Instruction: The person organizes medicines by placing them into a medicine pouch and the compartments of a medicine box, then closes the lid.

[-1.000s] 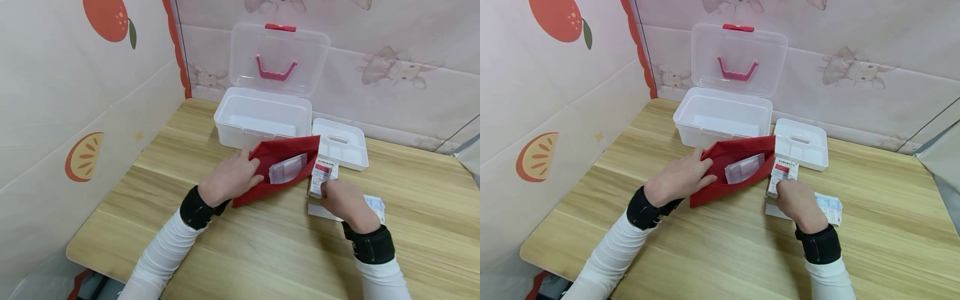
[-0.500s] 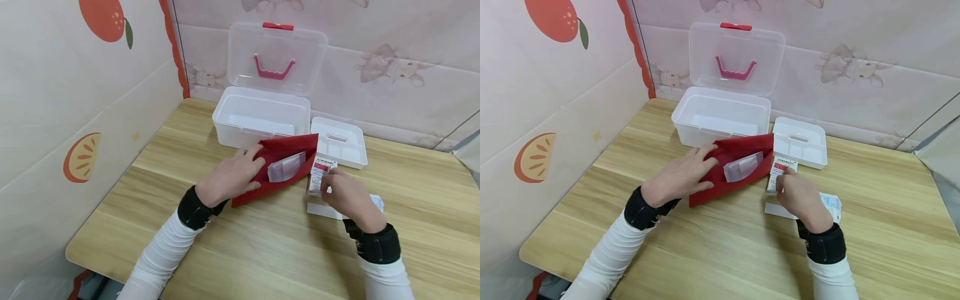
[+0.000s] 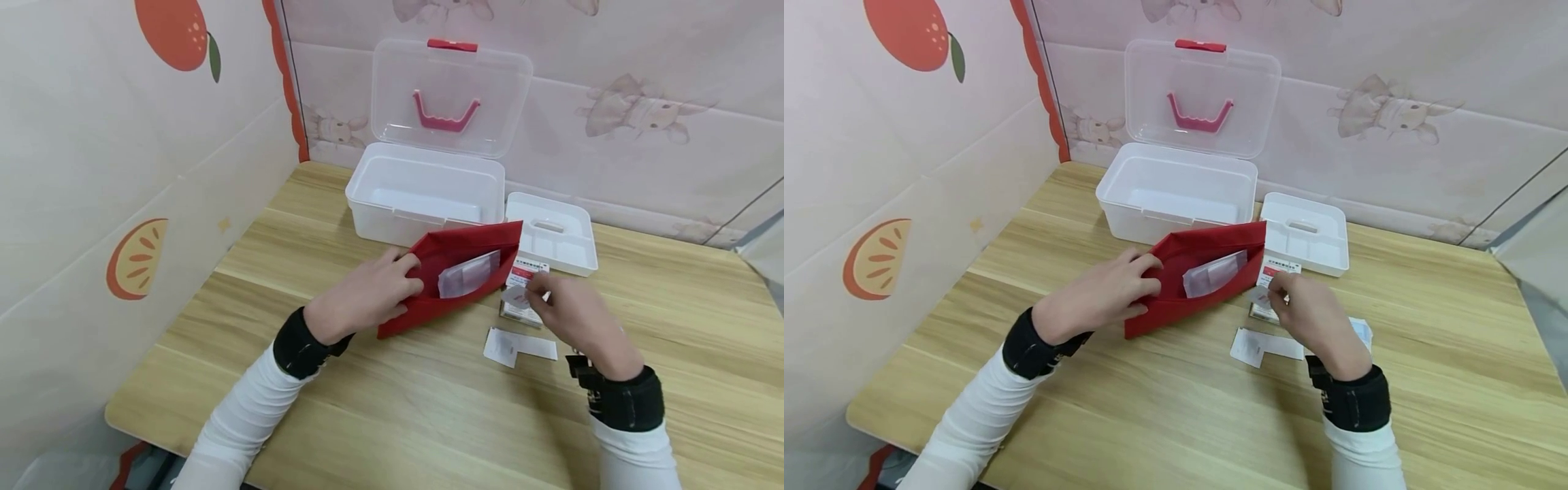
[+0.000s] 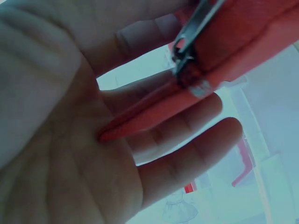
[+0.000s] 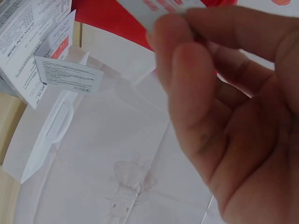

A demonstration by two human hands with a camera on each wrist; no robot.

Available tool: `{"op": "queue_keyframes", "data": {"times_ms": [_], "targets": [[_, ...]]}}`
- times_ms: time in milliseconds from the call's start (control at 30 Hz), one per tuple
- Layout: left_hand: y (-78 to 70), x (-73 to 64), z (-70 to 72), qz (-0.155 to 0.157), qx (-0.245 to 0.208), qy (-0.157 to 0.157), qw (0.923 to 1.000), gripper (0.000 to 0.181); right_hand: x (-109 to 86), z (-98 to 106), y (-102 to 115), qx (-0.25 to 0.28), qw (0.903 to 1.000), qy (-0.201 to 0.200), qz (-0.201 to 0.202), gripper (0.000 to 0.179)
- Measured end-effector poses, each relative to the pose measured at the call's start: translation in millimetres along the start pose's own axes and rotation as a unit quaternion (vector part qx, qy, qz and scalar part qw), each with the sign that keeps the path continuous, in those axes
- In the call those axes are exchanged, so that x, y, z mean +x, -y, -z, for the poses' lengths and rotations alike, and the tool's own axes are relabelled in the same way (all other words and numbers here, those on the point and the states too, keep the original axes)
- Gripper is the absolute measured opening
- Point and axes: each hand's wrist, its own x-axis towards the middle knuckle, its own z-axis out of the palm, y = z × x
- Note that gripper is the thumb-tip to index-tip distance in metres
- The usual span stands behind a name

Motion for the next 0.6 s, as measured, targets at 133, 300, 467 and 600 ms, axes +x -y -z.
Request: {"op": "queue_keyframes", "data": {"times_ms": [133, 300, 467, 600], "targets": [[0.1, -1.8, -0.6, -0.007, 0.010, 0.000, 0.9999, 0.029, -2.7, 2, 4, 0.013, 0.9973, -0.071, 0.010, 0.007], [-1.1, -2.6, -1.7, -0.015, 0.018, -0.008, 0.9997, 0.031, -2.1, 3, 16, 0.105, 0.9825, -0.151, 0.032, 0.012], [-1.4, -4.2, -3.1, -0.021, 0.019, -0.024, 0.9993, 0.031, 9.7, -4, 28, 0.141, 0.9668, -0.202, 0.067, 0.015], [-2.4, -3.5, -3.7, -0.024, 0.017, -0.031, 0.9991, 0.031, 18.8, -14, 28, 0.101, 0.9641, -0.225, 0.098, 0.017]]}}
